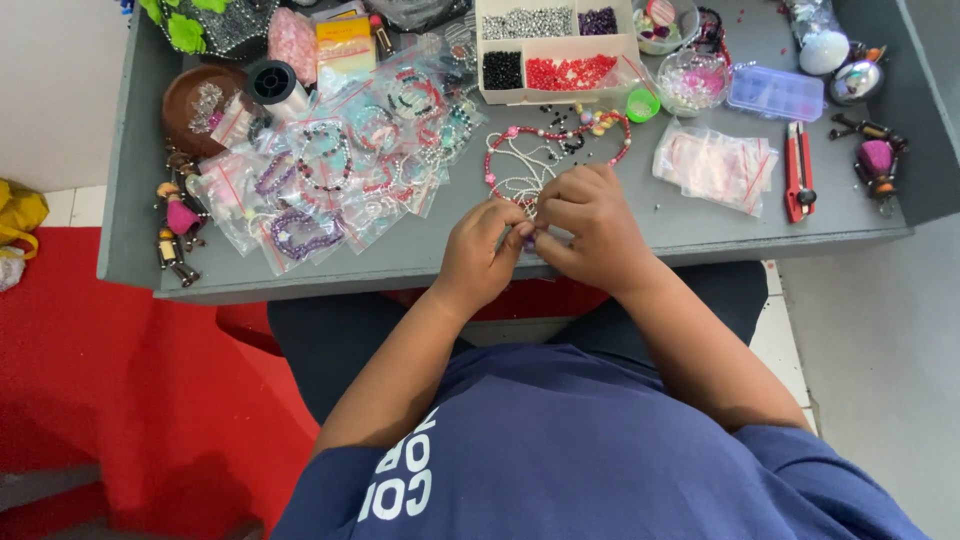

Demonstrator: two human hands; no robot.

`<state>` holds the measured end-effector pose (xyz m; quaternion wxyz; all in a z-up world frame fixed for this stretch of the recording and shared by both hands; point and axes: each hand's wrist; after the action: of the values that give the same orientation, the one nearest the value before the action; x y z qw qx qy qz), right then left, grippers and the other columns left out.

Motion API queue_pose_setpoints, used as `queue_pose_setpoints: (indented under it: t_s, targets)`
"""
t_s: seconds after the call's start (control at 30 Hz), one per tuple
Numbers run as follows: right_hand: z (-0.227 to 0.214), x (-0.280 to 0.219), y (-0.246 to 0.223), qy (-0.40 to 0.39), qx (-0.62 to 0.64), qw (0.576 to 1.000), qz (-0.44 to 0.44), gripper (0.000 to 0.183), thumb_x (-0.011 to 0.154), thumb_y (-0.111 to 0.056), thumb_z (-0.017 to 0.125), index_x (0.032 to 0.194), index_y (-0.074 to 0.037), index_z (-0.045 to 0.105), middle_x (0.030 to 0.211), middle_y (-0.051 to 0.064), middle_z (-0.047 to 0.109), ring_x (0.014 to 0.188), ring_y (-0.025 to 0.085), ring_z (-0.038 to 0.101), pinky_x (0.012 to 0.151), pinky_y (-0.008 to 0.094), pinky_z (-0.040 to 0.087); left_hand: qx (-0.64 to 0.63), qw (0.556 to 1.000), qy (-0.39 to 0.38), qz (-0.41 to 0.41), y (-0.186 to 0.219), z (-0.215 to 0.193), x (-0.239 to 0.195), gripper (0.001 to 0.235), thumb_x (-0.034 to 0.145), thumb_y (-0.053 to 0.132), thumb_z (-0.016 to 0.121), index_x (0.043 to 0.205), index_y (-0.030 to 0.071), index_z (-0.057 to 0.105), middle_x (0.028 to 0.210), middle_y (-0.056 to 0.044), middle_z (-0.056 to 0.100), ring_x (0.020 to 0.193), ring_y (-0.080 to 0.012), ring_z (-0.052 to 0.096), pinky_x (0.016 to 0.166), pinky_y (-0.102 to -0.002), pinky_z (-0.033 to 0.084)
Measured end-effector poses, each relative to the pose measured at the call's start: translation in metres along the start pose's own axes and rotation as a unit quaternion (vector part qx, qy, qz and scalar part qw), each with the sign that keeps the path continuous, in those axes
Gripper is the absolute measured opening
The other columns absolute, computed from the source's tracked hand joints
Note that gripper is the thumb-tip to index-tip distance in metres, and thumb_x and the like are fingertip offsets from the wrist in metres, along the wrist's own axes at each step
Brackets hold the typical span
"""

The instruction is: The person places beaded necklaces into small clear plastic bags on a gray table. They handle each necklace, open a bag, insert the item, and set the bagged piece aside. The table holds many pre-packaged necklaces, loose beads, and craft supplies.

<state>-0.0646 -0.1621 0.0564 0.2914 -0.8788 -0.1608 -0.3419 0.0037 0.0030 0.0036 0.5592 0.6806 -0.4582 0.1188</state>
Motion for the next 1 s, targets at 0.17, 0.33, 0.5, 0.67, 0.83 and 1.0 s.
queue_pose_setpoints:
  t_s: [0.17, 0.33, 0.5, 0.67, 0.83, 1.0]
  targets:
    - [-0.002, -0.009, 0.02, -0.019, 0.041, 0.999, 0.018, 0.009, 0.082, -0.016, 0.074, 0.075, -0.015, 0.069, 0.083, 0.001, 0.069, 0.086, 0.024, 0.064, 0.087, 0.038, 0.042, -0.03, 0.998, 0.002, -0.058, -0.002, -0.013, 0.004, 0.016, 0.104, 0.019, 0.062, 0.092, 0.012, 0.068, 0.085, -0.005, 0.069, 0.083, -0.0307, 0.069, 0.079, -0.04, 0.056]
    - [-0.01, -0.022, 0.052, -0.033, 0.053, 0.996, 0.056, 0.008, 0.081, -0.014, 0.074, 0.075, -0.015, 0.069, 0.081, 0.001, 0.069, 0.087, 0.024, 0.066, 0.088, 0.038, 0.044, -0.009, 0.997, 0.037, -0.073, -0.023, -0.039, 0.019, 0.009, 0.098, 0.012, 0.071, 0.09, 0.011, 0.071, 0.084, -0.007, 0.072, 0.086, -0.0323, 0.071, 0.082, -0.04, 0.056]
    - [-0.019, -0.068, 0.124, 0.0, 0.048, 0.971, 0.235, 0.009, 0.084, -0.003, 0.07, 0.092, -0.004, 0.073, 0.087, 0.017, 0.07, 0.09, 0.038, 0.069, 0.089, 0.047, 0.05, 0.095, 0.953, 0.119, -0.264, -0.01, -0.083, 0.055, 0.011, 0.099, 0.007, 0.063, 0.095, 0.008, 0.074, 0.081, -0.013, 0.073, 0.085, -0.0282, 0.073, 0.083, -0.04, 0.056]
    - [-0.007, -0.116, 0.149, -0.011, -0.018, 0.964, 0.266, 0.006, 0.089, -0.01, 0.071, 0.094, -0.01, 0.074, 0.085, 0.011, 0.069, 0.087, 0.033, 0.068, 0.085, 0.043, 0.051, 0.16, 0.924, 0.111, -0.328, -0.071, -0.119, 0.068, 0.016, 0.101, 0.015, 0.066, 0.11, 0.004, 0.074, 0.097, -0.017, 0.072, 0.097, -0.0335, 0.069, 0.09, -0.047, 0.053]
    - [-0.021, -0.185, 0.133, -0.051, -0.151, 0.977, 0.14, 0.014, 0.087, -0.016, 0.076, 0.081, -0.009, 0.066, 0.076, 0.012, 0.06, 0.078, 0.035, 0.061, 0.077, 0.044, 0.049, 0.338, 0.916, 0.023, -0.214, -0.074, -0.15, 0.074, 0.04, 0.097, 0.01, 0.076, 0.122, -0.017, 0.06, 0.11, -0.036, 0.06, 0.11, -0.0542, 0.059, 0.095, -0.061, 0.048]
    - [-0.054, -0.274, 0.106, -0.397, 0.059, 0.883, 0.243, 0.039, 0.089, -0.043, 0.069, 0.06, -0.017, 0.061, 0.057, 0.001, 0.062, 0.056, 0.022, 0.06, 0.057, 0.041, 0.044, 0.115, 0.519, -0.668, -0.521, 0.01, -0.131, 0.039, 0.016, 0.087, 0.021, 0.072, 0.099, 0.012, 0.078, 0.086, -0.003, 0.076, 0.077, -0.0133, 0.072, 0.06, -0.026, 0.054]
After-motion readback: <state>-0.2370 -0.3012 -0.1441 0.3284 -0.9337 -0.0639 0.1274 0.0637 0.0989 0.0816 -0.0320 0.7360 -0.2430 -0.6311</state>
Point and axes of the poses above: each hand's wrist, its own x-axis towards the middle knuckle, its own z-axis out of the palm, y = z × x
